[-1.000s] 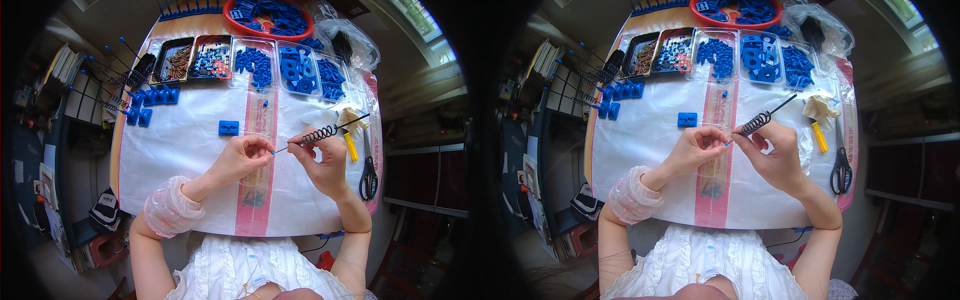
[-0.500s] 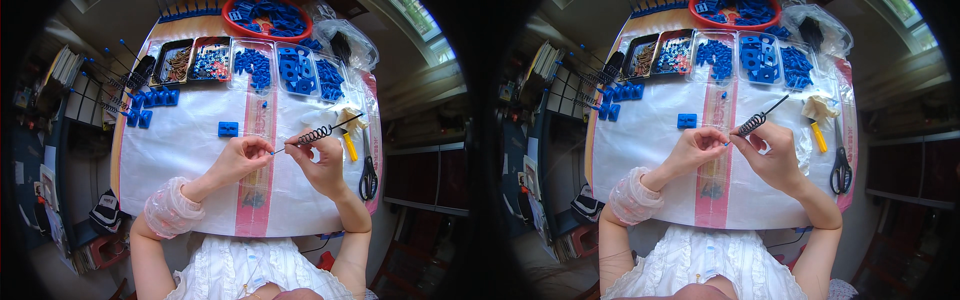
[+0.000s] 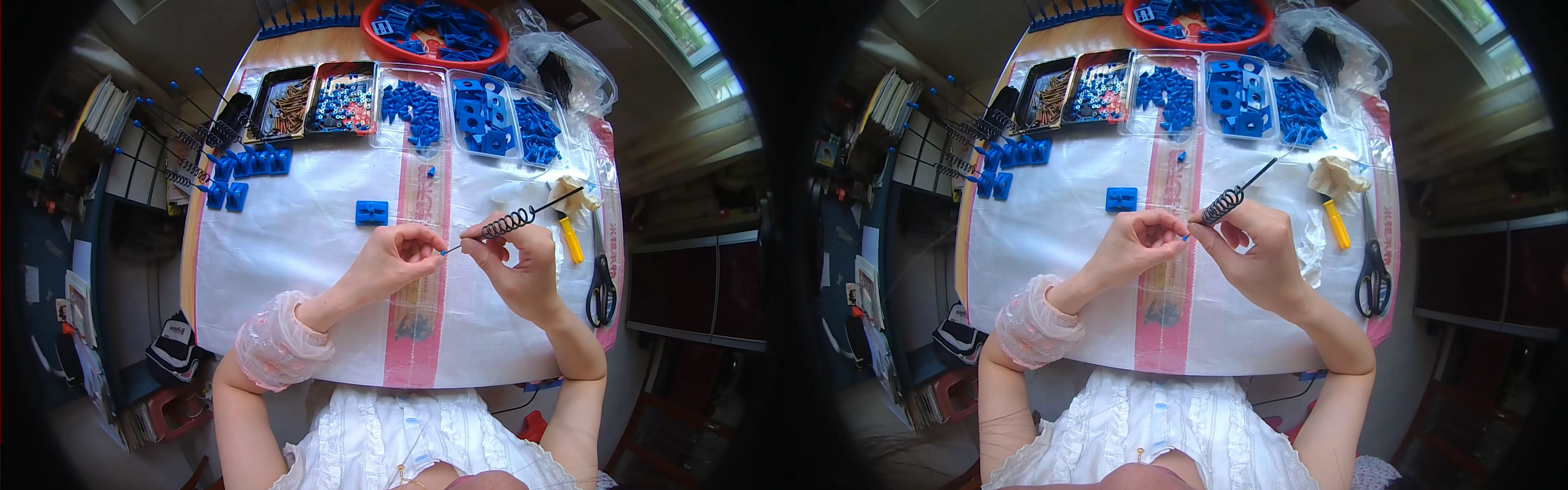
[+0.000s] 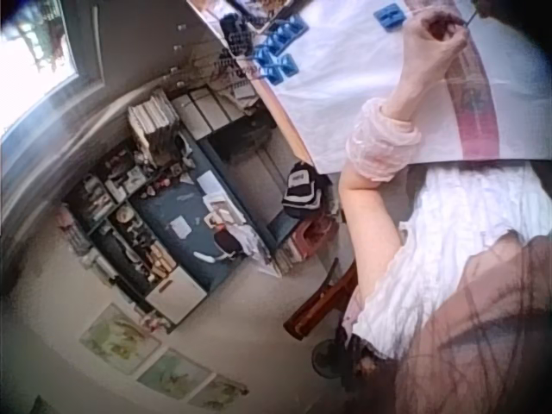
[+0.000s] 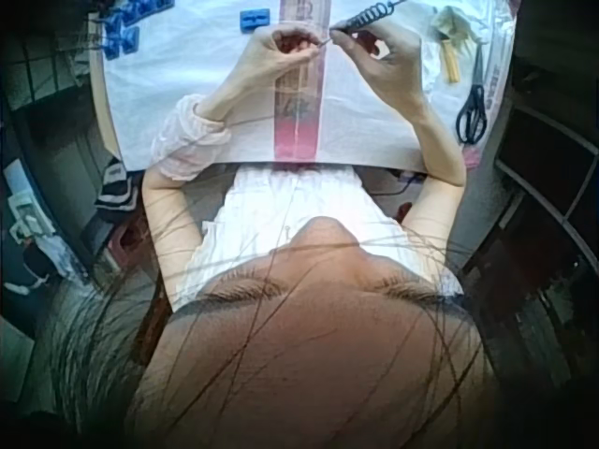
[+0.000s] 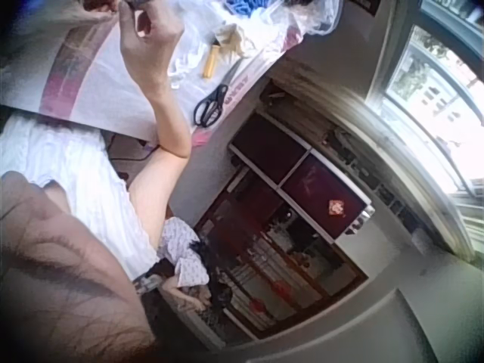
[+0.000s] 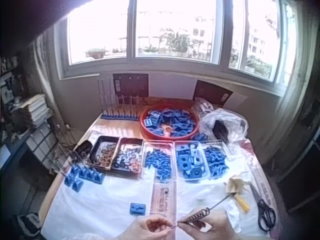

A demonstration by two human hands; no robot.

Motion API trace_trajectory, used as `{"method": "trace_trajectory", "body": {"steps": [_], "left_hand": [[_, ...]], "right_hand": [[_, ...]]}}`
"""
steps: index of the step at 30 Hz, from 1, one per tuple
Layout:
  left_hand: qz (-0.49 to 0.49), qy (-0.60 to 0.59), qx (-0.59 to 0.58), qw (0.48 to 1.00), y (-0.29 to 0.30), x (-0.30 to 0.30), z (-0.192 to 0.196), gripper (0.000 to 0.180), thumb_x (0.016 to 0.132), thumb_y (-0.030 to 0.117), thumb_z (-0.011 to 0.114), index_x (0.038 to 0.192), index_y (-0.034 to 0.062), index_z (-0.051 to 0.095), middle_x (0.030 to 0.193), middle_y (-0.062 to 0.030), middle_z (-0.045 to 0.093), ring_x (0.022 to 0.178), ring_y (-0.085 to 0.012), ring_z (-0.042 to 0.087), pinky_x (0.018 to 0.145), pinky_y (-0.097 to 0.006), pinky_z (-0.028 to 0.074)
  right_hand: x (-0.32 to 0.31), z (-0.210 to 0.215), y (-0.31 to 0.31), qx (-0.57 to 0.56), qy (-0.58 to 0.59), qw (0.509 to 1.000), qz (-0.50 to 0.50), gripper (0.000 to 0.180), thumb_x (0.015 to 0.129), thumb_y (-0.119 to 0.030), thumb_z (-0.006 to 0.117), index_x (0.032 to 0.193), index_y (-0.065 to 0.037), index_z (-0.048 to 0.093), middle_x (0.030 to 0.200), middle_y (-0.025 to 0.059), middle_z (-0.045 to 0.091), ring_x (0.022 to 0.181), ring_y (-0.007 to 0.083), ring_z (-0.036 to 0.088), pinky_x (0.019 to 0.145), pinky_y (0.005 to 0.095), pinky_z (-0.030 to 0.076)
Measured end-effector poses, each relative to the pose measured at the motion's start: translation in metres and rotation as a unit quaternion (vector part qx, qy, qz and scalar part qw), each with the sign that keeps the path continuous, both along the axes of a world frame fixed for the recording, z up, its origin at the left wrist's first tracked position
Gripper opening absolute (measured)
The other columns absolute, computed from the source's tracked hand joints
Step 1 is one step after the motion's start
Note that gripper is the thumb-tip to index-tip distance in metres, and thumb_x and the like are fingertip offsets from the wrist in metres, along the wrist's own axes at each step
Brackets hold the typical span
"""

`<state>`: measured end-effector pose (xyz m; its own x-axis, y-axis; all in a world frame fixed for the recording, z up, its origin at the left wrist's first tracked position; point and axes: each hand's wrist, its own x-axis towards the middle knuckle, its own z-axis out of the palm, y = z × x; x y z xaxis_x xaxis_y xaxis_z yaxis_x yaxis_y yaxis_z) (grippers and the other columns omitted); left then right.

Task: Manually assembling small plastic fixture parts with wire springs and pins at a workstation.

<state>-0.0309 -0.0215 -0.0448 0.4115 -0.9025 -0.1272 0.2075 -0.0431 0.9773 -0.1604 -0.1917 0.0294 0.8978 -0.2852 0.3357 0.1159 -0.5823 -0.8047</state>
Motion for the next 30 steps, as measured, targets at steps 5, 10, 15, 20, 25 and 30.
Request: {"method": "trace_trajectory", "body": {"steps": [5,10,15,20,25,30], "left_hand": [[-0.002,0.006,0.004,1.000,0.0003,0.0002,-0.0029,0.012,0.093,0.003,0.073,0.105,0.0015,0.071,0.081,0.0095,0.056,0.072,0.0025,0.050,0.063,-0.015,0.040],[-0.002,0.000,0.007,1.000,0.0005,0.0002,-0.0019,0.012,0.093,0.003,0.073,0.105,0.0014,0.071,0.081,0.0095,0.056,0.072,0.0022,0.050,0.063,-0.015,0.040],[-0.002,0.001,0.004,1.000,0.0002,0.0001,-0.0026,0.012,0.093,0.003,0.074,0.105,0.0014,0.071,0.080,0.0094,0.056,0.072,0.0022,0.050,0.063,-0.015,0.040],[-0.004,0.000,0.007,1.000,0.0009,0.0004,-0.0005,0.012,0.093,0.003,0.074,0.105,0.0013,0.071,0.080,0.0093,0.056,0.072,0.0021,0.050,0.063,-0.016,0.040],[-0.003,-0.003,0.003,1.000,0.0005,0.0000,-0.0001,0.012,0.093,0.003,0.074,0.105,0.0011,0.071,0.079,0.0095,0.055,0.071,0.0021,0.049,0.063,-0.016,0.039],[-0.003,0.002,0.005,1.000,0.0003,0.0000,0.0020,0.013,0.093,0.004,0.074,0.105,0.0004,0.071,0.078,0.0088,0.056,0.071,0.0017,0.050,0.062,-0.016,0.040]], "right_hand": [[0.0006,0.0002,0.0003,-0.001,0.002,1.000,0.003,0.013,0.083,-0.002,0.082,0.095,-0.004,0.077,0.071,0.0018,0.063,0.056,0.0073,0.051,0.050,0.0252,0.036],[0.0010,-0.0005,0.0003,-0.003,0.004,1.000,0.001,0.013,0.083,-0.002,0.082,0.095,-0.004,0.077,0.070,0.0018,0.063,0.056,0.0074,0.050,0.050,0.0253,0.036],[0.0016,-0.0007,-0.0002,-0.002,0.008,1.000,0.001,0.013,0.083,-0.002,0.082,0.095,-0.004,0.077,0.070,0.0019,0.063,0.056,0.0074,0.051,0.050,0.0252,0.036],[0.0014,-0.0016,-0.0003,-0.007,0.009,1.000,0.000,0.013,0.083,-0.003,0.082,0.095,-0.004,0.077,0.070,0.0020,0.063,0.056,0.0074,0.051,0.050,0.0251,0.036],[0.0018,-0.0001,0.0005,-0.009,0.009,1.000,0.001,0.012,0.083,-0.003,0.082,0.094,-0.004,0.076,0.069,0.0019,0.062,0.056,0.0076,0.051,0.050,0.0253,0.036],[0.0011,-0.0009,-0.0003,-0.014,0.008,1.000,0.005,0.012,0.083,-0.003,0.081,0.094,-0.005,0.076,0.069,0.0017,0.061,0.056,0.0079,0.050,0.050,0.0255,0.036]]}}
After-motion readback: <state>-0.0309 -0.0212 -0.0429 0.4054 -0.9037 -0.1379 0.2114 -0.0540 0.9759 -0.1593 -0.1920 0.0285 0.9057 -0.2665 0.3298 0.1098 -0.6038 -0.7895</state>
